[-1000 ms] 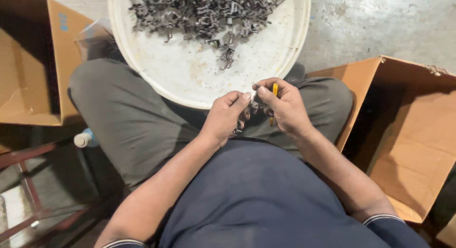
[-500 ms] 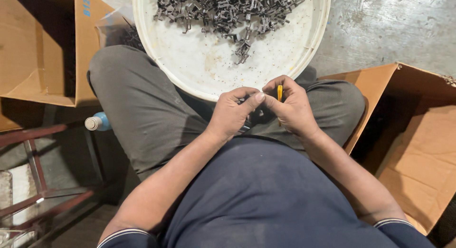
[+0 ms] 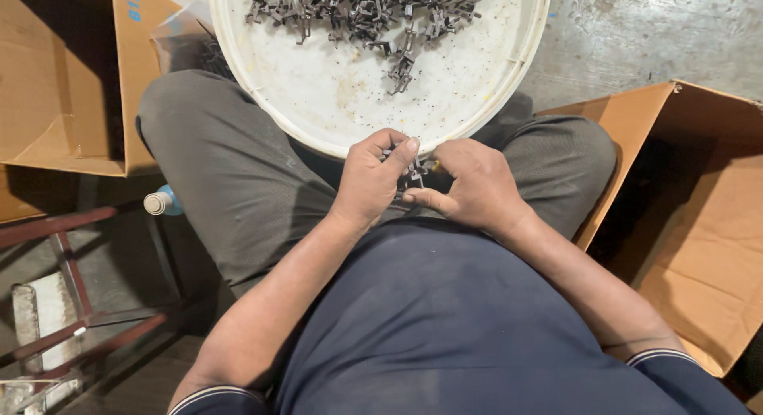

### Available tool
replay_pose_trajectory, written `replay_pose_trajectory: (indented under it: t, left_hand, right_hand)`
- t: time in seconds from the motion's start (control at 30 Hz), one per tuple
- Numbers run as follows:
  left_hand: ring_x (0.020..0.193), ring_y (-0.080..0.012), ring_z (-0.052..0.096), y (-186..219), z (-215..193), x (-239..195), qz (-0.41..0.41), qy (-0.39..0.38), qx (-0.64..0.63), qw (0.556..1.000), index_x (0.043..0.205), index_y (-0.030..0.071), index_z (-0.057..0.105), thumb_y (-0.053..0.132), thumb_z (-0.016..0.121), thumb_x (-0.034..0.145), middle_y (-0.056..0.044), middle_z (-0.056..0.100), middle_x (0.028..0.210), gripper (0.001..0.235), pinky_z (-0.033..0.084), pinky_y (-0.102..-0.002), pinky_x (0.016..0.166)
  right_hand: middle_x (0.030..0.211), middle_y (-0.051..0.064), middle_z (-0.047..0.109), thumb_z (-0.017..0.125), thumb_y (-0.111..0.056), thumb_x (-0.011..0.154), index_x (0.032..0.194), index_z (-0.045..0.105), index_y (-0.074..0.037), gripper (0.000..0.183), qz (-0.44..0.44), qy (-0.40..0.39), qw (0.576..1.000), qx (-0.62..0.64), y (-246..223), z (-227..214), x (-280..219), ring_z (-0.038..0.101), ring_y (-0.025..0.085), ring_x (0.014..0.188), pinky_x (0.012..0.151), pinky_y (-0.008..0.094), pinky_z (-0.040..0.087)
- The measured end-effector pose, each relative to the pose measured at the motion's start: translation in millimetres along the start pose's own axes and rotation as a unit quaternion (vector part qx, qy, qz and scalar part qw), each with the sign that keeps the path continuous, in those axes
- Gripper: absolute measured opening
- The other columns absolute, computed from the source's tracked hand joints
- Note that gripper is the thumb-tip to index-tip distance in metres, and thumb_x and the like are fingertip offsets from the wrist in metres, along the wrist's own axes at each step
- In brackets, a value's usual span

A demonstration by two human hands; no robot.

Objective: The person sits cross-legged on the floor with a white basin of small metal parts on their lap. They repeatedly pick up individual metal pieces and use a yellow-handled tool to manipulate or assemble them, then place the pieces back into the basin.

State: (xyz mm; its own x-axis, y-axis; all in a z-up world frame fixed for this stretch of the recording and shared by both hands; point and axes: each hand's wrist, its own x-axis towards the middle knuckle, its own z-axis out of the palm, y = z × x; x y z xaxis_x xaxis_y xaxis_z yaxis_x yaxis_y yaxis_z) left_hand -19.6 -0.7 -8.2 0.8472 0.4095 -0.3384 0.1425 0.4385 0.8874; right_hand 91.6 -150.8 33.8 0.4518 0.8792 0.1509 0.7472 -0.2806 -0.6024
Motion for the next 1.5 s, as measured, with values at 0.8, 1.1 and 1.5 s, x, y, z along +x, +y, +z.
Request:
replay_pose_trajectory:
  t: [0.8, 1.1, 1.5]
  left_hand:
    - [0.064, -0.0026, 0.052, -1, -11, 8, -0.032, -0.016, -0.025, 0.999, 0.092, 0.002, 0.069, 0.019, 0.069, 0.100, 0.004, 0.062, 0.072, 0.019, 0.043, -0.020, 0.057]
    - [0.065, -0.0026, 0.050, -3, -40, 15, -0.029, -0.049, -0.069, 0.996, 0.094, 0.002, 0.069, 0.018, 0.069, 0.101, 0.004, 0.061, 0.074, 0.018, 0.042, -0.021, 0.057]
    - [0.078, -0.0014, 0.052, -14, -89, 29, 0.022, -0.137, -0.026, 0.990, 0.094, 0.001, 0.068, 0.014, 0.068, 0.102, 0.004, 0.064, 0.082, 0.016, 0.046, -0.020, 0.069]
  right_hand:
    - [0.074, 0.011, 0.061, 0.086, -0.048, 0.077, 0.079, 0.062, -0.005, 0.049, -0.006, 0.020, 1.000, 0.016, -3, 7, 4, 0.062, 0.034, 0.073, 0.065, 0.043, 0.049]
    - [0.092, 0.007, 0.068, 0.081, -0.034, 0.088, 0.109, 0.066, -0.003, 0.040, 0.066, -0.024, 0.976, 0.207, -8, 22, 12, 0.065, 0.017, 0.080, 0.072, 0.030, 0.051]
    - [0.087, -0.004, 0.061, 0.072, -0.019, 0.101, 0.100, 0.067, -0.003, 0.017, 0.213, -0.162, 0.878, 0.398, 1, 56, 40, 0.049, 0.002, 0.080, 0.071, 0.023, 0.043]
